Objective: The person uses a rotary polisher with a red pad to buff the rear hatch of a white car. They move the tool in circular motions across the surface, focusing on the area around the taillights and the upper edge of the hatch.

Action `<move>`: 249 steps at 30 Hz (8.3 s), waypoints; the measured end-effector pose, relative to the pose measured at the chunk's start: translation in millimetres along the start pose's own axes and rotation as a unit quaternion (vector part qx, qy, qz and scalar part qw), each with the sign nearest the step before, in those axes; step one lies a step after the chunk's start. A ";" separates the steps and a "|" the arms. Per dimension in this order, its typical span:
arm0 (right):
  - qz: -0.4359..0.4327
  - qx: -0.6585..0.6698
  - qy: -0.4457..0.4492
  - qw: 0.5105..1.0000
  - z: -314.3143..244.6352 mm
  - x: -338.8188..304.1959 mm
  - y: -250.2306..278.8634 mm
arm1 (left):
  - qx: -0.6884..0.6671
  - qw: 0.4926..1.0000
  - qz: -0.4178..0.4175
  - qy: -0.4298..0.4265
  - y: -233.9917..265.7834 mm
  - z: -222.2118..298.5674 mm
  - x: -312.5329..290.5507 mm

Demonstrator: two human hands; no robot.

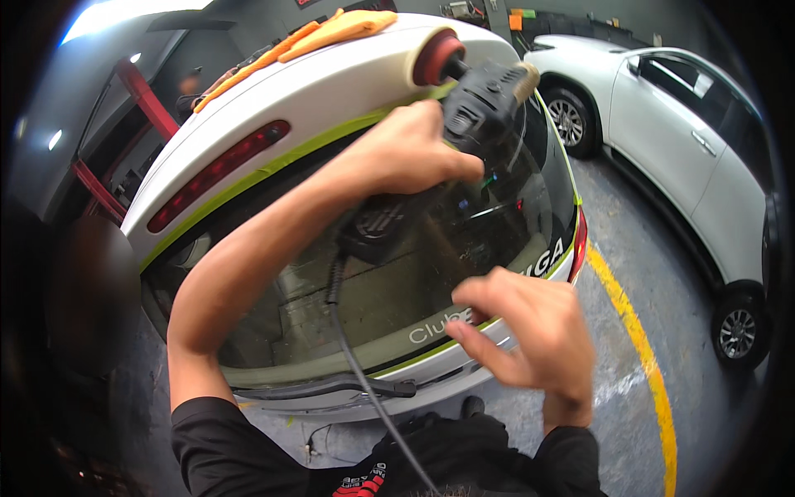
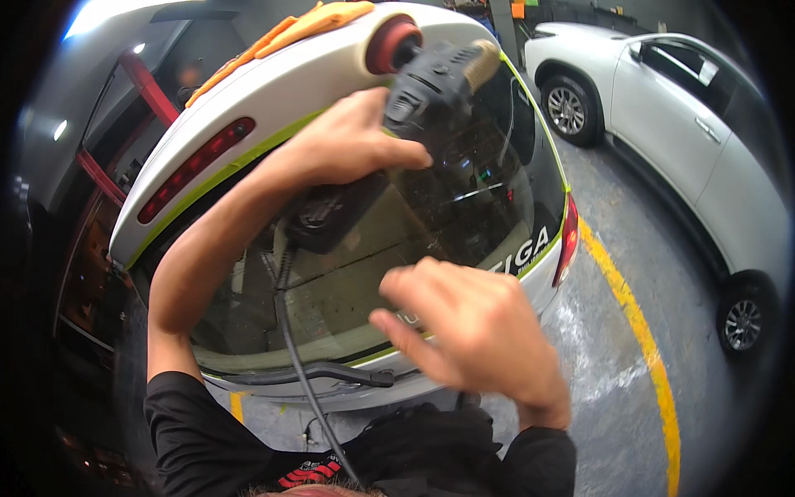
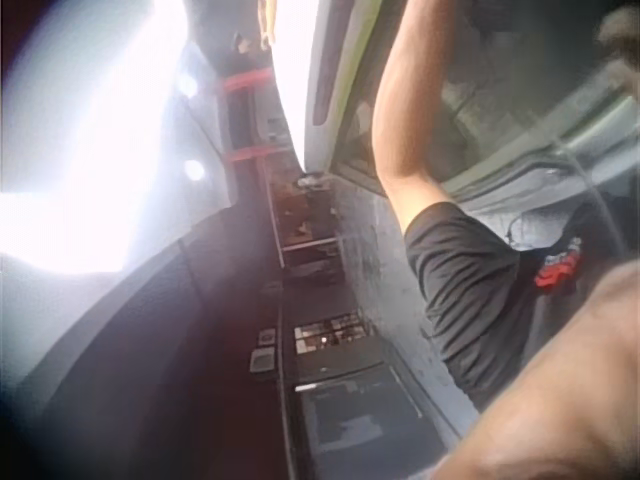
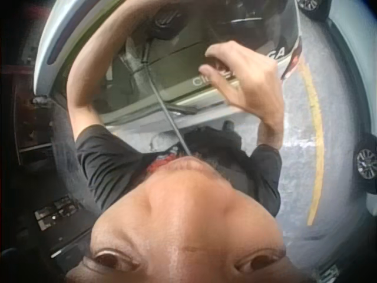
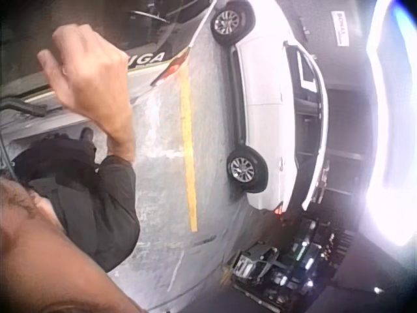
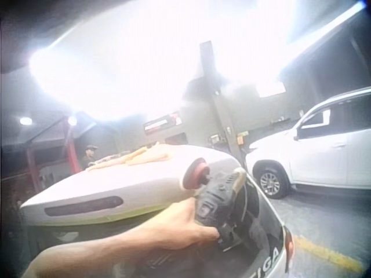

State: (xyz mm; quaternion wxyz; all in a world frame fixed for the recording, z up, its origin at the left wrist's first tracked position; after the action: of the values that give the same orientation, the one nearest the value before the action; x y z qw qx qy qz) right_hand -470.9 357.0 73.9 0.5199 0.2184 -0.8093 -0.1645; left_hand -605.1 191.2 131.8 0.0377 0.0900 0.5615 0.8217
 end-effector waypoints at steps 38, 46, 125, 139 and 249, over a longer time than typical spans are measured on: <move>0.108 0.756 -0.140 0.630 119.3 63.9 -162.9 | 0.100 0.993 -0.008 0.059 -4.8 9.8 25.4; 0.117 0.751 -0.142 0.634 183.1 57.2 -110.5 | 0.097 0.993 -0.021 0.064 -35.0 31.6 99.9; 0.012 0.826 -0.154 0.542 239.7 24.3 -47.0 | 0.085 0.962 -0.011 0.261 -74.8 89.5 184.6; 0.059 0.843 -0.154 0.512 247.3 37.4 -35.6 | 0.090 0.953 -0.068 0.282 -77.6 83.0 201.7; 0.014 0.807 -0.116 0.579 114.7 37.6 -147.3 | 0.051 0.983 0.025 0.174 -27.4 29.3 29.4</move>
State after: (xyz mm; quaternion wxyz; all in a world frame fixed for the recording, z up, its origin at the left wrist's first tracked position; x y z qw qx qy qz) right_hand -562.5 216.5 -16.3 0.0331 0.5157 -0.6646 0.5397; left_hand -629.5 232.9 119.9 -0.0860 -0.0382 0.5981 0.7959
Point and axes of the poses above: each hand's wrist, its own x-axis towards the middle knuckle, its own y-axis out of the back of the hand, z = x × y, the point moved 9 cm from there along x, towards the middle knuckle, and after that the axes turned 2 degrees about -z, right-handed, at the moved point
